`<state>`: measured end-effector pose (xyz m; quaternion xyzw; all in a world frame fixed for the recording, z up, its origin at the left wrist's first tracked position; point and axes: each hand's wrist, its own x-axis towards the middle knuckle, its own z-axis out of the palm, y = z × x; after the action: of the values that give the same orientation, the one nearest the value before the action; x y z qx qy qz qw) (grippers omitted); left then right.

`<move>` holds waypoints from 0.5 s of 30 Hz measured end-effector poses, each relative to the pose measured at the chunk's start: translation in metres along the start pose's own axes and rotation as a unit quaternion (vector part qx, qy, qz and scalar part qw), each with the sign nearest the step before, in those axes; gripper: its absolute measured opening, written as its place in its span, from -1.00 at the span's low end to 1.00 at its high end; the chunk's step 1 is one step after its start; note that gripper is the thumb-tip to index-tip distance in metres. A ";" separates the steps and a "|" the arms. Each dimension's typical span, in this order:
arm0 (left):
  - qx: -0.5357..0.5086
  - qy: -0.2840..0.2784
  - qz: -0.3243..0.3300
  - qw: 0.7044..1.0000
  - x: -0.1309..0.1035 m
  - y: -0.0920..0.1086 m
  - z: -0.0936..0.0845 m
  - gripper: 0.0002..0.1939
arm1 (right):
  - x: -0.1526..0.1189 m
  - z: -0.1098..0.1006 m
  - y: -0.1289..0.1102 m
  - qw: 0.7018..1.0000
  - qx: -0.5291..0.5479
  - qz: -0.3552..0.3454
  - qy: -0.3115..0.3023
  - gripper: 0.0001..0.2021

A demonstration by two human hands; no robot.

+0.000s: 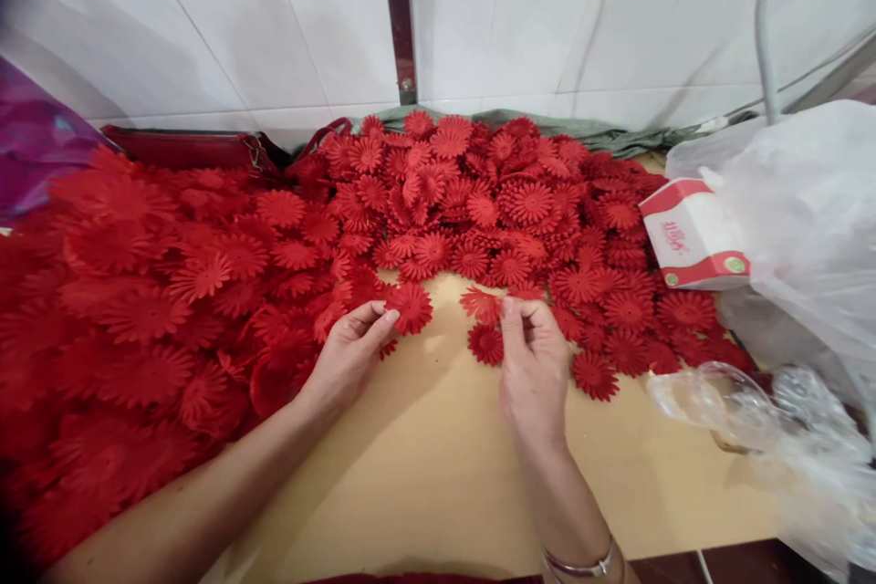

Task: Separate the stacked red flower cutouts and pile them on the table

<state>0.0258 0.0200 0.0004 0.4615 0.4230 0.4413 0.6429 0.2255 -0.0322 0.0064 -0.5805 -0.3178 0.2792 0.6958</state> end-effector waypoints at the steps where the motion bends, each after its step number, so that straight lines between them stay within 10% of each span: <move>1: 0.040 -0.010 0.020 0.999 -0.002 0.002 0.001 -0.74 | -0.002 0.002 -0.001 1.000 -0.008 -0.008 0.003 -0.71; 5: 0.217 -0.145 0.153 0.953 -0.012 0.006 0.008 -0.86 | -0.015 0.009 -0.013 0.996 -0.047 -0.070 -0.009 -0.83; 10: 0.297 -0.293 0.263 0.870 -0.022 0.007 0.014 -0.87 | -0.027 0.016 -0.029 0.934 -0.144 -0.178 -0.274 -0.73; 15: 0.259 -0.219 0.259 0.905 -0.019 0.008 0.011 -0.90 | -0.024 0.014 -0.025 0.943 -0.170 -0.234 -0.163 -0.74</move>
<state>0.0299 0.0008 0.0126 0.7898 0.2365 0.3552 0.4405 0.2001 -0.0461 0.0296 -0.5459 -0.5965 0.1407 0.5713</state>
